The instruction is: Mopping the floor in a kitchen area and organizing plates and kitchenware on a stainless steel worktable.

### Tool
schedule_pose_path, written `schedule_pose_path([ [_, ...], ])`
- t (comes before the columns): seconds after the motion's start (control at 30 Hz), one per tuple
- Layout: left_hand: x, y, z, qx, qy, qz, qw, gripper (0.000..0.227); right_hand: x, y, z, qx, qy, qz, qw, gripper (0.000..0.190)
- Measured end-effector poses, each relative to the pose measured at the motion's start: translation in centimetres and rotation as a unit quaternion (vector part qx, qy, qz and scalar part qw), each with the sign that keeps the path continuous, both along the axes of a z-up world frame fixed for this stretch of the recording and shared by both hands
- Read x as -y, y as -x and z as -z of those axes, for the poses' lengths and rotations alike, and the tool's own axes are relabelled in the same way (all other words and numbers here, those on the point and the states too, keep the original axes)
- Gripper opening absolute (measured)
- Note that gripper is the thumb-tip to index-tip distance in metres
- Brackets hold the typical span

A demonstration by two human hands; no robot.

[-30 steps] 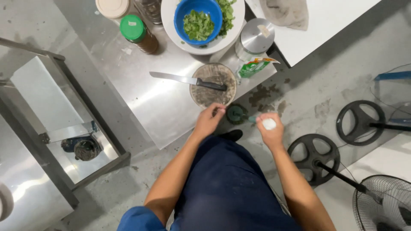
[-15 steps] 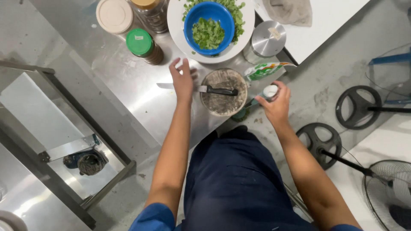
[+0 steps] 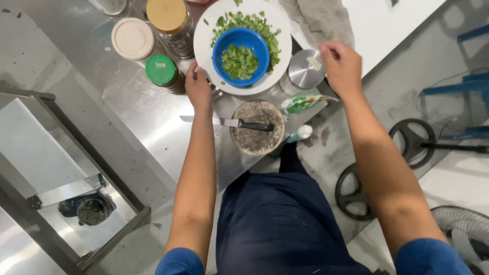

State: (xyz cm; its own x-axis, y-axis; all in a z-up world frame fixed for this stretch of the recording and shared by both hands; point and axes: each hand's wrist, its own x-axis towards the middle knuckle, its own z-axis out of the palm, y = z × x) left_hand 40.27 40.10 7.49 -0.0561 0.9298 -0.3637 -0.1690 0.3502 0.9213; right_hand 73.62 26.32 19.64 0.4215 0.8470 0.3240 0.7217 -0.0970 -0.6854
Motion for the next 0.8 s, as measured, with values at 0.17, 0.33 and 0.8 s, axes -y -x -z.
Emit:
schedule_pose_path([
  [0.17,-0.2,-0.7,2.8,-0.170,-0.037,-0.045,0.984,0.039,-8.9,-2.4,4.0,-0.162,0.124,-0.082,0.976,0.019],
  [0.33,-0.4,-1.5,2.8,-0.313,-0.059,-0.062,0.946,0.035,-13.3,-1.5,6.2,-0.202,0.279,-0.083,0.935,0.025],
  [0.8,0.4,-2.7,1.7,-0.123,-0.089,-0.133,0.979,0.035,-12.9,-2.6,8.9,-0.350,0.231,-0.064,0.906,0.014],
])
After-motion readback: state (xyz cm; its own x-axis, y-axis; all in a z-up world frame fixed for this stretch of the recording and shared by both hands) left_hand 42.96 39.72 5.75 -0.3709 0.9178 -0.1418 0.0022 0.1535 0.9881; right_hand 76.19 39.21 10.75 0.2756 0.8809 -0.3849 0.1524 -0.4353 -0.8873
